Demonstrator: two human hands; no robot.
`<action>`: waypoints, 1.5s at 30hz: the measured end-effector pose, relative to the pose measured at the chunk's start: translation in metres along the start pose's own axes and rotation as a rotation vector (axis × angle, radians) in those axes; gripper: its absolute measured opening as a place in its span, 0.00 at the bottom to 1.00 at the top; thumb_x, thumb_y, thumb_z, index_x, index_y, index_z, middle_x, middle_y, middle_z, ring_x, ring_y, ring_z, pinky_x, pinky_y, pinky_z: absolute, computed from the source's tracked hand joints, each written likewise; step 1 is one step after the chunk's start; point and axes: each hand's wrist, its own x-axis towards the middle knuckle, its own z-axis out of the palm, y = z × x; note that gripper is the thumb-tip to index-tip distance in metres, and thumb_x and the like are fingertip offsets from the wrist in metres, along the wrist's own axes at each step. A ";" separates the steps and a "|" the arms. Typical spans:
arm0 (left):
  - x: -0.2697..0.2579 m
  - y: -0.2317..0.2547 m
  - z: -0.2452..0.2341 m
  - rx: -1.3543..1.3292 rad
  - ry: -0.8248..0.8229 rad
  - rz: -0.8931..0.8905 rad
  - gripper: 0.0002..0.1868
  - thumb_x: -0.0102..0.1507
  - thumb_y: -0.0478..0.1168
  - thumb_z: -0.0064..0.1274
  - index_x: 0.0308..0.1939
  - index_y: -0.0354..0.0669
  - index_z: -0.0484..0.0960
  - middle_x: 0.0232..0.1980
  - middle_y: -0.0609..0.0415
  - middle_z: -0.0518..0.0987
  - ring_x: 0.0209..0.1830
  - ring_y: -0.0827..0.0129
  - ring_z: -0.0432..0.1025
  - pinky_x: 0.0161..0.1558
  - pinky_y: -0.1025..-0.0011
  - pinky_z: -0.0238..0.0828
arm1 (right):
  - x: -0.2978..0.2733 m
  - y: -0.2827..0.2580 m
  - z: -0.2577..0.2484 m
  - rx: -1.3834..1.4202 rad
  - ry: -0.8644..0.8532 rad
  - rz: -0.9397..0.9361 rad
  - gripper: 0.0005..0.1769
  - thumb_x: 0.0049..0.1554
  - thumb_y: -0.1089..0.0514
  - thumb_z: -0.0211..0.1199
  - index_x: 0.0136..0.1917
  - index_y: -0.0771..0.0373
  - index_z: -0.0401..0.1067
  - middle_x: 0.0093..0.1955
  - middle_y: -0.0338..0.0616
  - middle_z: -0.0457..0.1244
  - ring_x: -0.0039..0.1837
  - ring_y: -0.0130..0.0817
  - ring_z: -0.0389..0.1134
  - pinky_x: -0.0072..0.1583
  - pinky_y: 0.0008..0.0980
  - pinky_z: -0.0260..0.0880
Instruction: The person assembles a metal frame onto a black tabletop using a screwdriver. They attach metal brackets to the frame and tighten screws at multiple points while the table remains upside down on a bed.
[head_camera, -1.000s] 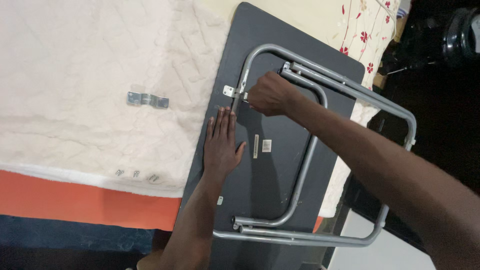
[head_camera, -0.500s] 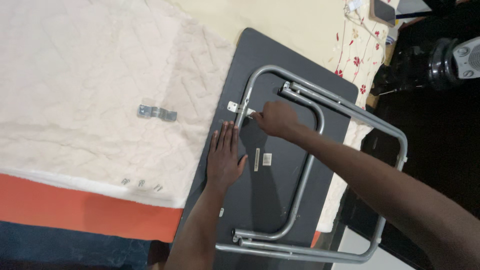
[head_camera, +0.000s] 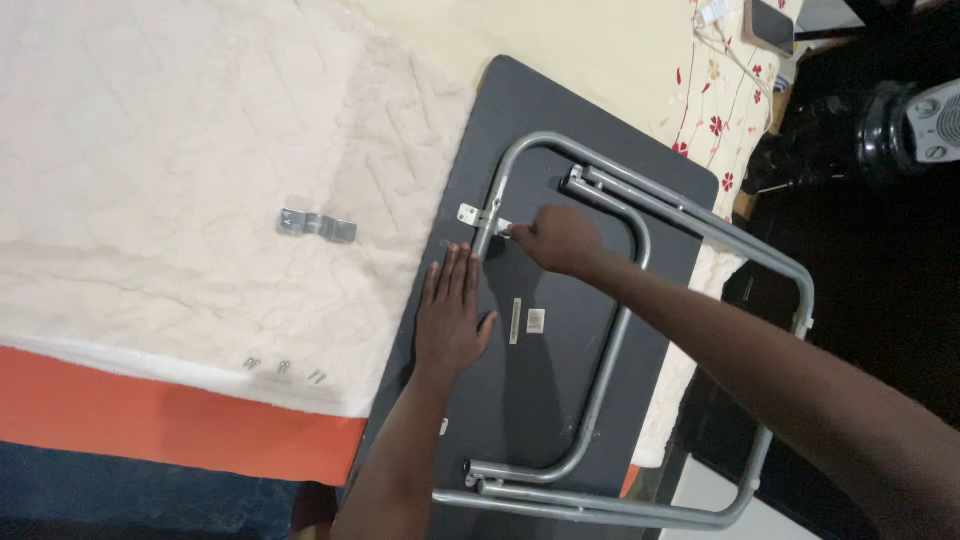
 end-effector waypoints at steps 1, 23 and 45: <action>-0.001 0.000 -0.001 -0.001 0.004 0.002 0.52 0.64 0.57 0.53 0.79 0.32 0.44 0.83 0.40 0.46 0.84 0.54 0.38 0.80 0.53 0.31 | -0.005 -0.004 0.003 0.123 0.026 0.055 0.36 0.66 0.35 0.53 0.29 0.64 0.74 0.23 0.45 0.62 0.26 0.36 0.62 0.33 0.43 0.63; 0.000 0.001 -0.002 -0.019 0.002 -0.017 0.53 0.62 0.56 0.56 0.79 0.34 0.45 0.83 0.41 0.47 0.84 0.55 0.39 0.80 0.53 0.32 | 0.013 -0.004 -0.005 0.104 0.020 -0.016 0.33 0.64 0.38 0.57 0.34 0.69 0.78 0.30 0.56 0.67 0.31 0.45 0.67 0.37 0.47 0.69; 0.001 0.003 -0.009 -0.017 -0.014 -0.017 0.52 0.61 0.55 0.57 0.79 0.32 0.46 0.83 0.40 0.48 0.84 0.54 0.39 0.80 0.52 0.32 | -0.014 -0.022 -0.008 -0.171 0.090 -0.007 0.33 0.67 0.34 0.55 0.41 0.65 0.79 0.37 0.52 0.70 0.39 0.42 0.70 0.42 0.41 0.71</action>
